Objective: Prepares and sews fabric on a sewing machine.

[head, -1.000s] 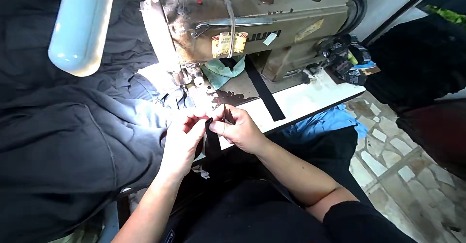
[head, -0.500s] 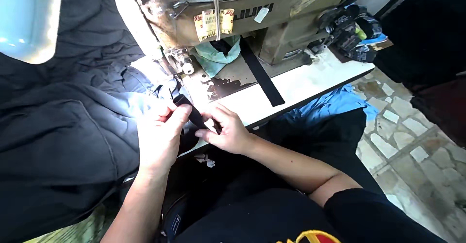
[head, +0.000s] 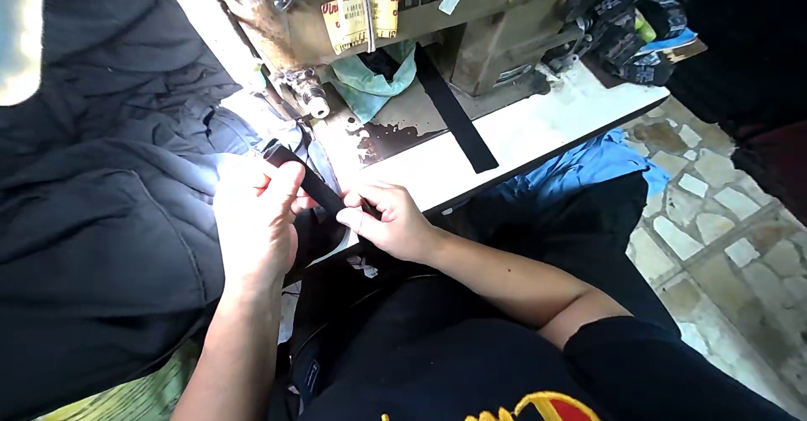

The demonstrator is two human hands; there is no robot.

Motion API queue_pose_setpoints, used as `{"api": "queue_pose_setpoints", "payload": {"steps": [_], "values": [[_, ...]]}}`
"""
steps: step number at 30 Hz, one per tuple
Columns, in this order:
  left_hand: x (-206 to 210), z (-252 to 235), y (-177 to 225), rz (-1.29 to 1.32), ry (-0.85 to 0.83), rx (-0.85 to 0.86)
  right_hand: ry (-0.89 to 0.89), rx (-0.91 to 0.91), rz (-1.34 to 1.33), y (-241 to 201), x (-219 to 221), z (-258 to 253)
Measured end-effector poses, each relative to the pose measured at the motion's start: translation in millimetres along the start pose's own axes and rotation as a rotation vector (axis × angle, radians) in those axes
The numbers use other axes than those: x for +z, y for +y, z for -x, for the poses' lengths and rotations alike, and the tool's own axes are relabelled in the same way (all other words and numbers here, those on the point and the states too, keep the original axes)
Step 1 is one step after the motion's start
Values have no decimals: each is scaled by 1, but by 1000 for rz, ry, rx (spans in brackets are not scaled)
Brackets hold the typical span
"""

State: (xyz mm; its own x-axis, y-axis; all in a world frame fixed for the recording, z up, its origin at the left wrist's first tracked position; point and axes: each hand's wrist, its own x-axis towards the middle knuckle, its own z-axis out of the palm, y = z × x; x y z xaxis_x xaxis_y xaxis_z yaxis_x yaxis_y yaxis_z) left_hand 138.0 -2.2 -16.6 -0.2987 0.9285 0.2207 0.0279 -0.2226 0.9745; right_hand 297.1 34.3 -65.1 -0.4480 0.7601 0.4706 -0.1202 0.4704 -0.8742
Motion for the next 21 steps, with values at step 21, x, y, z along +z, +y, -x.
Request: {"api": "queue_pose_setpoints", "payload": {"steps": [21], "values": [[4, -5, -15, 291, 109, -315, 125, 380, -99, 5, 4, 8]]}}
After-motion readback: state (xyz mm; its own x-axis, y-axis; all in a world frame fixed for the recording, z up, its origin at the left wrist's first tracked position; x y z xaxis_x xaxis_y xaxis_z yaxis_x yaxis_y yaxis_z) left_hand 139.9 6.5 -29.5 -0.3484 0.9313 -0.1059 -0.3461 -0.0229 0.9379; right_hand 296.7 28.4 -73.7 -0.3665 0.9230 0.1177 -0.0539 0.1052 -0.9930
